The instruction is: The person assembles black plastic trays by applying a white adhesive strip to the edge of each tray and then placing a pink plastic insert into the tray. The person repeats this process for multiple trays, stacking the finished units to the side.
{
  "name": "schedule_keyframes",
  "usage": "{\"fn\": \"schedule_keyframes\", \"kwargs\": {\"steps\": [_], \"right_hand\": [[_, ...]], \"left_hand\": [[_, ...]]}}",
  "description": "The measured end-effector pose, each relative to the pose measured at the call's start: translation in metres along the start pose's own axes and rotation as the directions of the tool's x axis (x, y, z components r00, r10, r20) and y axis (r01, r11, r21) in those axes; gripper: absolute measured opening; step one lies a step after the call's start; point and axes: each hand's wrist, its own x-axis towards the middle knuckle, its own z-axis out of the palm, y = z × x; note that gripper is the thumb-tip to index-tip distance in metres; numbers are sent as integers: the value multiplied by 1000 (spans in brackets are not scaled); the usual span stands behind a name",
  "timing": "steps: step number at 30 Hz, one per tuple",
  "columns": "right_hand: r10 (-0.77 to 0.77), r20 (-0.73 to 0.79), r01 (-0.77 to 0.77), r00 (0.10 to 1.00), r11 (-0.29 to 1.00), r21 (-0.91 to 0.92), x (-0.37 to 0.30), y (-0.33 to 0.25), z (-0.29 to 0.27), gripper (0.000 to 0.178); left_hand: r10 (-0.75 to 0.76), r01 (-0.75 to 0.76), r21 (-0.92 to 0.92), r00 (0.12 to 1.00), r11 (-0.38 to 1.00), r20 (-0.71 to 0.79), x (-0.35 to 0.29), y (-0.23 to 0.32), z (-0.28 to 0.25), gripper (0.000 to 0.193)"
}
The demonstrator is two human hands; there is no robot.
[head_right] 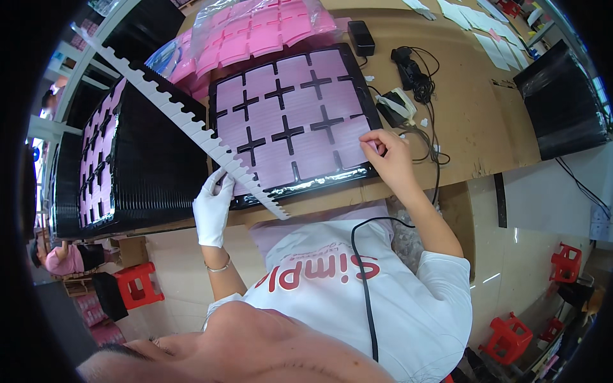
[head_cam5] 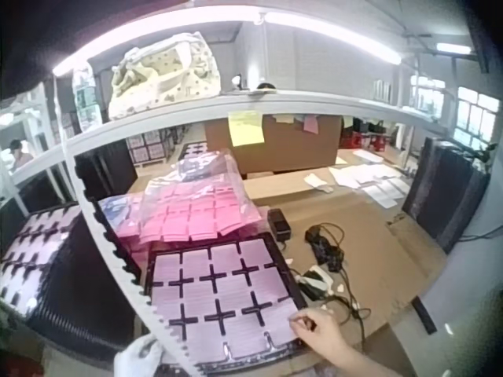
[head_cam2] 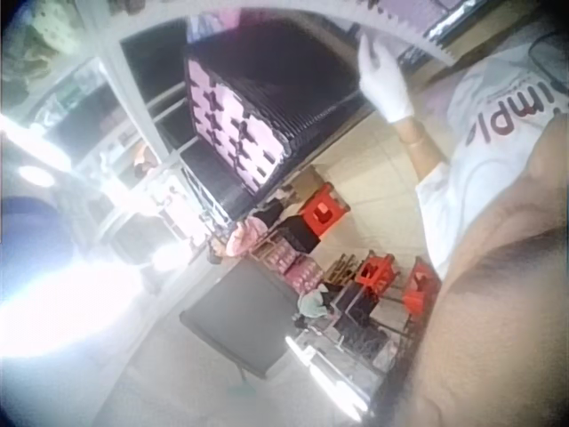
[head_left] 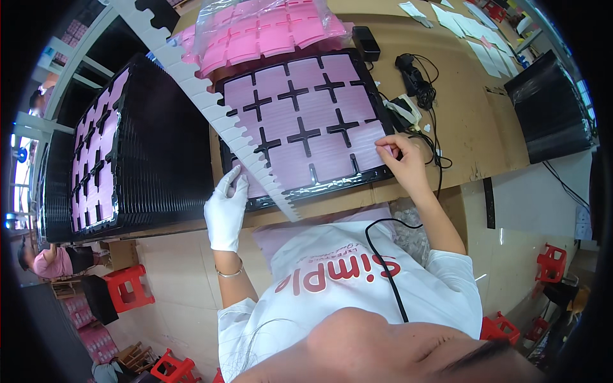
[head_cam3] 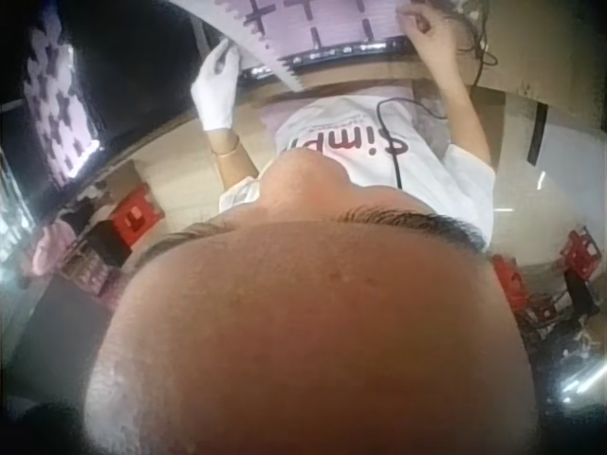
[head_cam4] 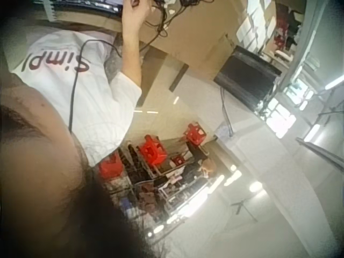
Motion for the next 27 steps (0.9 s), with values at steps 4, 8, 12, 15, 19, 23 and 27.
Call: {"fn": "schedule_keyframes", "kwargs": {"steps": [4, 8, 12, 15, 19, 23, 27], "right_hand": [[-6, -13, 5, 1000, 995, -99, 4, -5, -3, 15], [89, 73, -85, 993, 995, -60, 2, -6, -7, 16], [149, 69, -114, 986, 924, -365, 17, -26, -23, 21], [-221, -128, 97, 967, 781, -617, 64, -17, -30, 20], [-532, 90, 452, 842, 605, -655, 151, 20, 5, 31], [-213, 500, 518, 840, 590, -620, 180, 33, 67, 56], [-170, 350, 385, 921, 526, -758, 187, 32, 56, 55]], "left_hand": [[88, -88, 223, 996, 971, 10, 0, 10, -1, 36], [123, -129, 196, 992, 972, 42, 6, -15, 2, 38], [36, -9, 322, 996, 947, -77, -2, 22, -17, 45], [318, -94, 570, 897, 816, -308, 38, 25, -19, 35], [534, -469, 362, 839, 806, -103, 116, 45, 10, 46], [633, -631, 727, 685, 270, 360, 181, 16, 38, 53], [651, -560, 765, 716, 319, 253, 196, 34, 50, 46]]}}
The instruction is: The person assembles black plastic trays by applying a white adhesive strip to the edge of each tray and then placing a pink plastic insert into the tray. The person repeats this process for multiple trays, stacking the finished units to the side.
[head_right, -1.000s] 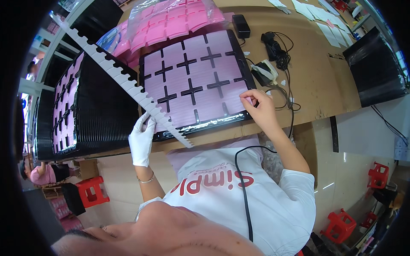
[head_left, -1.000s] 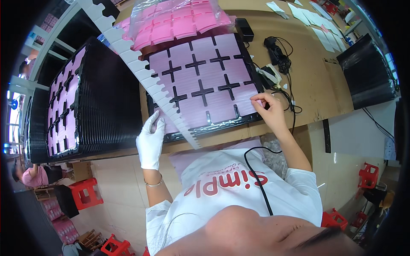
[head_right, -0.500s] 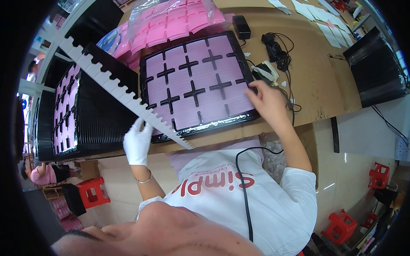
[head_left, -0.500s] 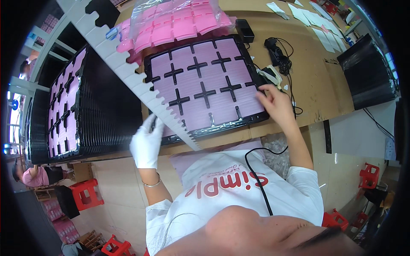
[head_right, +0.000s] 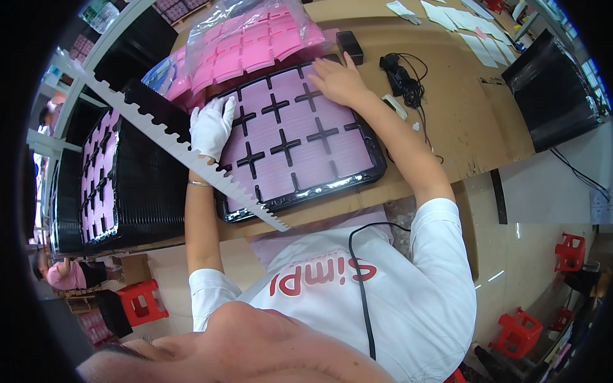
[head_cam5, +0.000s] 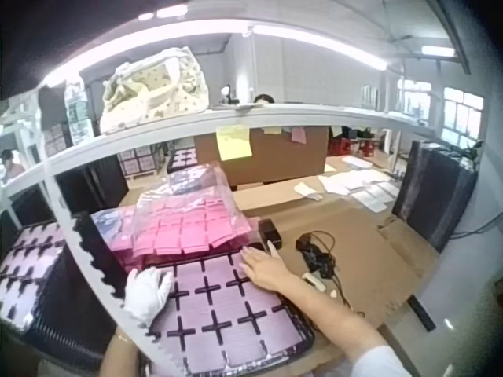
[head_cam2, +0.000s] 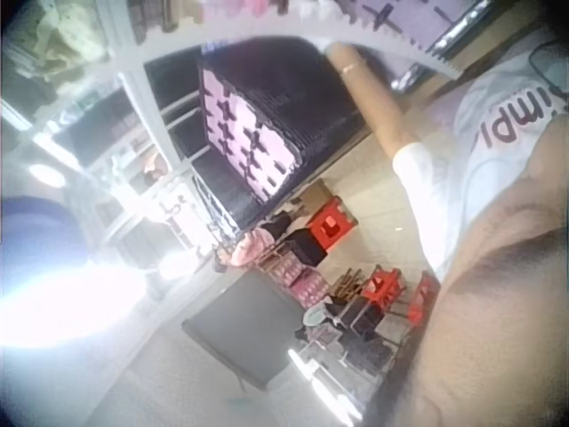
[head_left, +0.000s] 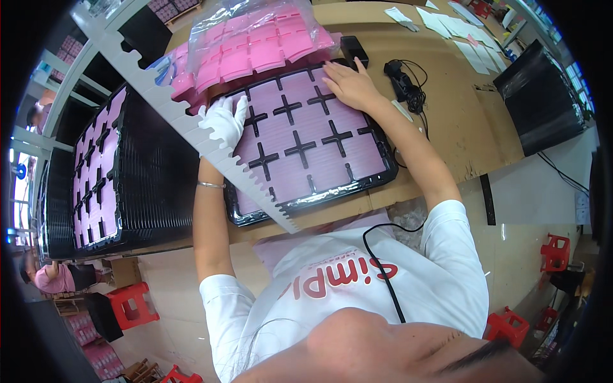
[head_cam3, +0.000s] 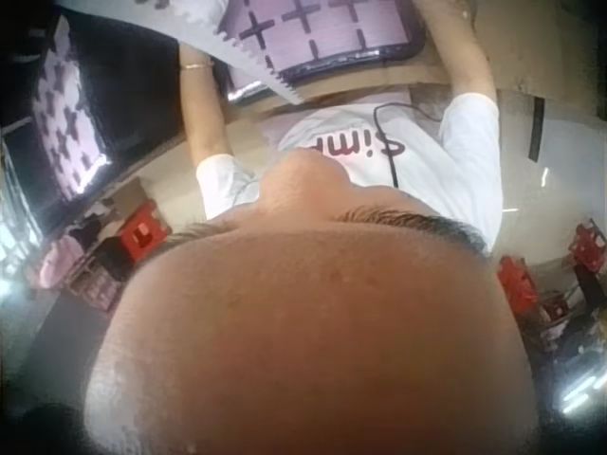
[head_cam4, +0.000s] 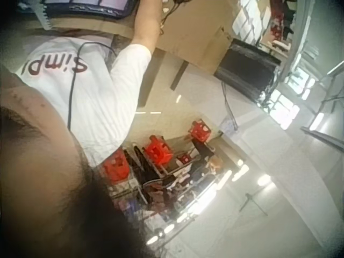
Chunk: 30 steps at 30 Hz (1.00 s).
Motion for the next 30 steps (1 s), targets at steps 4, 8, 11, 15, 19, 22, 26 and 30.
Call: {"fn": "schedule_keyframes", "kwargs": {"steps": [4, 8, 11, 15, 19, 22, 26, 30], "right_hand": [[44, 214, -46, 976, 999, 5, -9, -12, -43, 49], [-110, -101, 147, 989, 834, 532, -93, -9, -54, 43], [-356, -75, 352, 932, 829, 435, -167, -25, -73, 43], [-305, -145, 338, 941, 837, 430, -214, -16, -63, 37], [-169, -327, 297, 930, 868, 397, -211, -37, -76, 23], [-97, -221, 209, 970, 795, 569, -207, -24, -58, 40], [90, -88, -5, 992, 731, 682, -205, -38, -40, 58], [117, -209, 21, 971, 828, 561, -205, -39, -41, 61]], "left_hand": [[-51, 51, -81, 999, 995, 1, -16, 8, -10, 42], [375, -385, -36, 913, 922, -162, -81, 16, -59, 36], [184, -242, -485, 969, 840, -166, -139, 42, -88, 29], [60, -30, -582, 998, 813, 34, -180, 36, -94, 19], [-408, 295, -577, 910, 761, -72, -185, 59, -69, 44], [-551, 522, -851, 728, 60, 408, -192, 59, -62, 59], [-653, 571, -813, 658, 109, 375, -198, 36, -32, 53], [-536, 284, -911, 740, -298, 406, -176, 55, -104, 54]]}}
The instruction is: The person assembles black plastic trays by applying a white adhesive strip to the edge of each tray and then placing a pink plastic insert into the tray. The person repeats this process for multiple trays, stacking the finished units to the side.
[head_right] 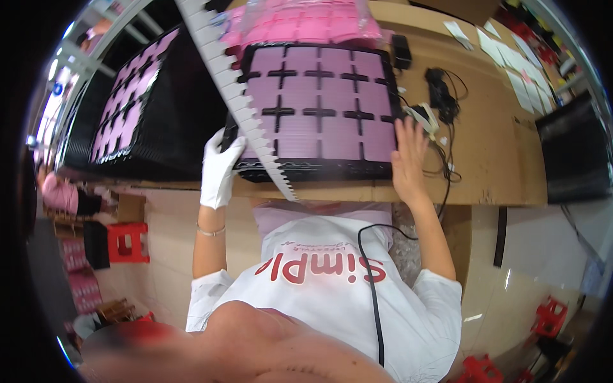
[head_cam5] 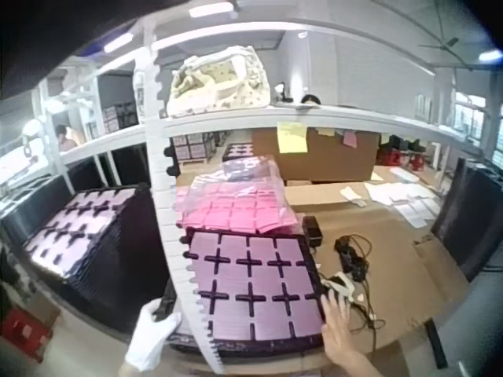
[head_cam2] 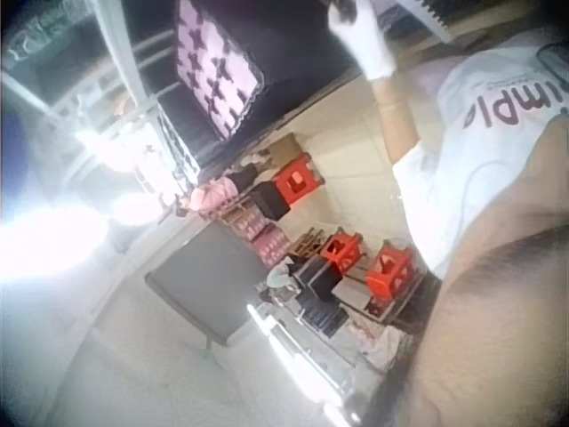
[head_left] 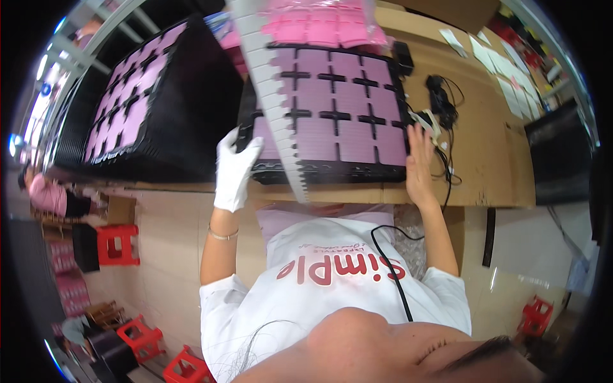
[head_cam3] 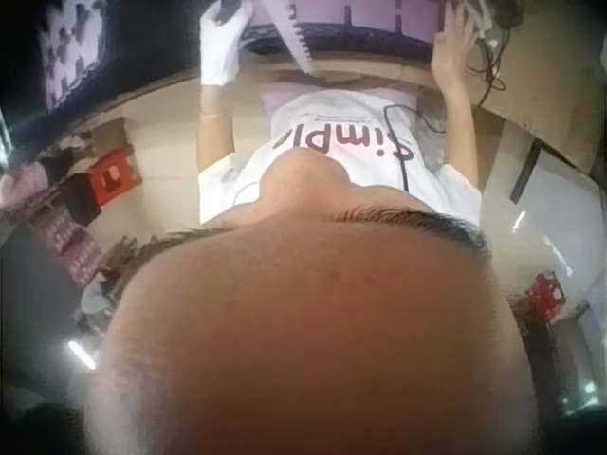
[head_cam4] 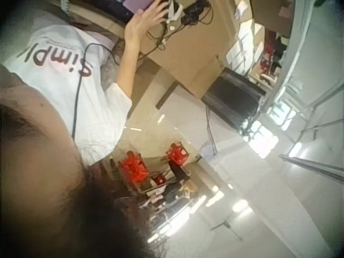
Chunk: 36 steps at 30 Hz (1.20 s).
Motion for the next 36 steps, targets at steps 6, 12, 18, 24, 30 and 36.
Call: {"fn": "schedule_keyframes", "kwargs": {"steps": [6, 12, 18, 24, 30, 36], "right_hand": [[28, -240, 32, 970, 970, 242, 1, -1, -25, 67], [97, -309, 28, 946, 926, 377, -6, 2, -32, 66], [134, -208, -34, 969, 904, 425, -5, 5, -14, 62], [178, -207, -86, 962, 917, 390, -7, -4, -20, 56], [127, -203, -44, 971, 929, 367, 4, -18, -17, 54], [48, -184, 9, 982, 955, 297, 6, -35, -7, 57]], "left_hand": [[259, -243, 128, 956, 962, -135, -19, 91, -30, 62], [747, -247, 954, 664, 170, 38, 8, 188, -196, 72], [646, -234, 841, 745, 489, -168, 77, 182, -452, 51], [213, -15, 445, 892, 895, -399, 128, 144, -491, 37], [799, 424, 901, 572, -97, -183, 86, 183, -331, 64], [584, -406, 913, 751, 38, 309, 27, 152, -135, 45]]}}
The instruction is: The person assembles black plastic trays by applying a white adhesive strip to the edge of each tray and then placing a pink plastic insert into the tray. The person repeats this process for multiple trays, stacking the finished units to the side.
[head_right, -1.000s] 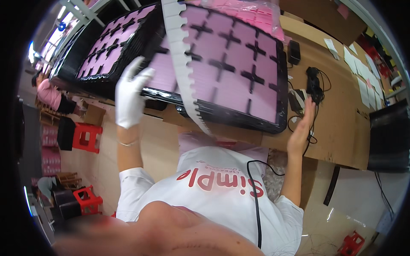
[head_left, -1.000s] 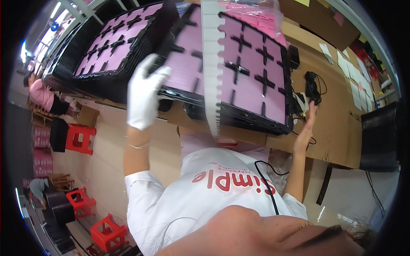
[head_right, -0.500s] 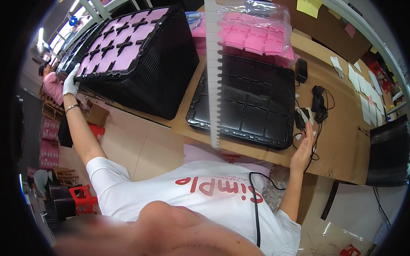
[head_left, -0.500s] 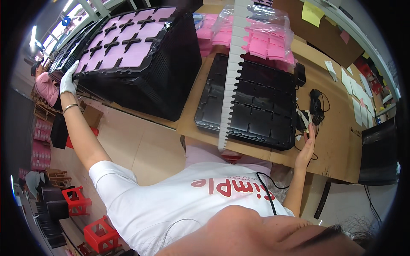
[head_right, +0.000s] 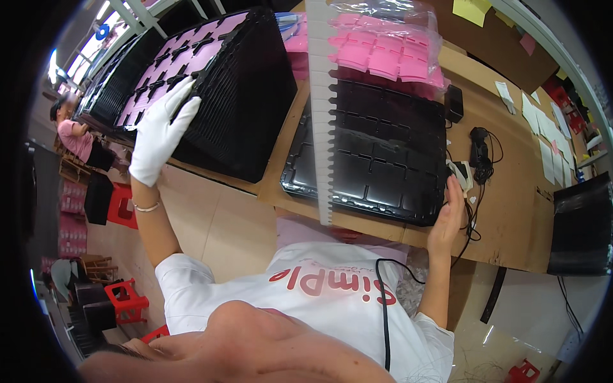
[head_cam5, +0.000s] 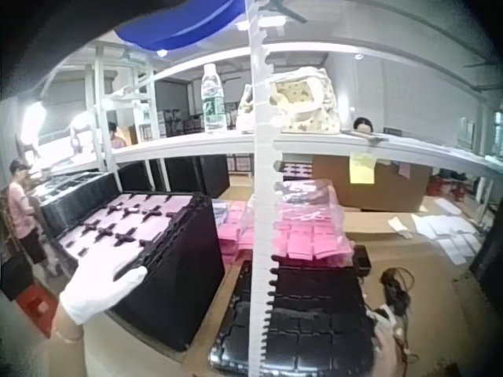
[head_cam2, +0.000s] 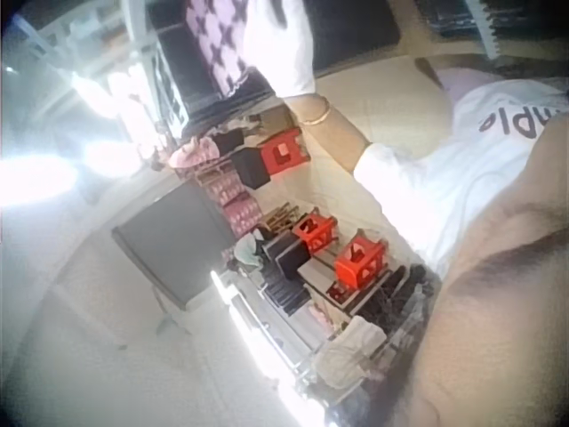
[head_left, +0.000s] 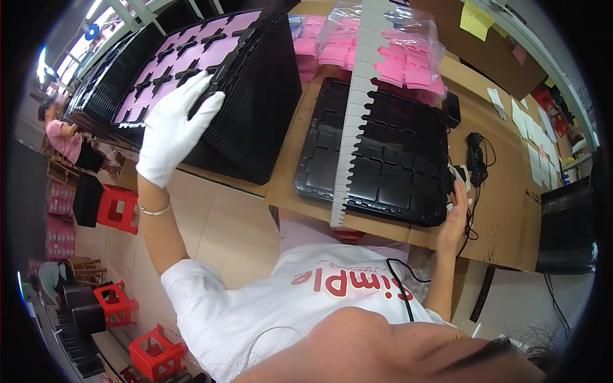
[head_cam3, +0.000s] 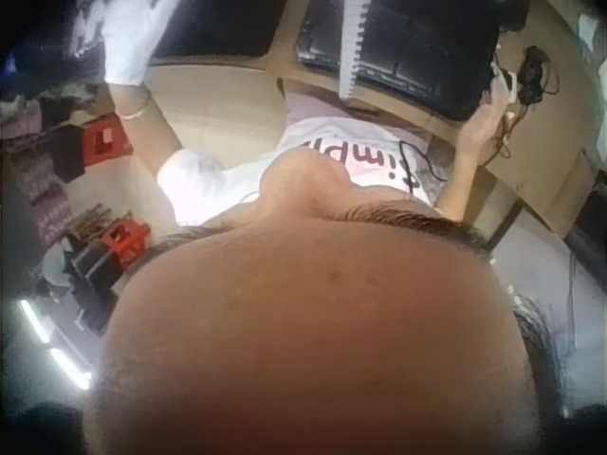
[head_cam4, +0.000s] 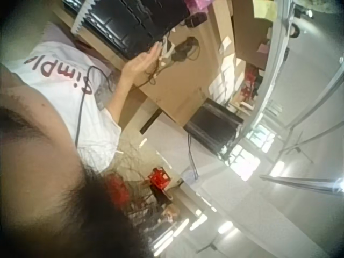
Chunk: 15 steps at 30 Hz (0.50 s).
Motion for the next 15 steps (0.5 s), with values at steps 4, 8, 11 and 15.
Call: {"fn": "schedule_keyframes", "kwargs": {"steps": [4, 8, 11, 15], "right_hand": [[-31, 68, 30, 997, 999, 23, 4, -7, 8, 57], [-37, 92, 35, 995, 999, 23, 2, -12, 5, 59], [-35, 110, 24, 993, 994, 103, 2, -6, 4, 49], [3, 142, -24, 990, 989, 144, 22, -27, 19, 30]], "left_hand": [[-13, 14, -25, 999, 1000, 41, 2, 18, -2, 44], [2, -4, 14, 994, 1000, 109, 4, 10, -2, 46], [152, -112, 237, 976, 965, -156, 5, 16, 8, 41], [131, -203, -192, 935, 960, -331, -20, 91, 37, 55]]}}
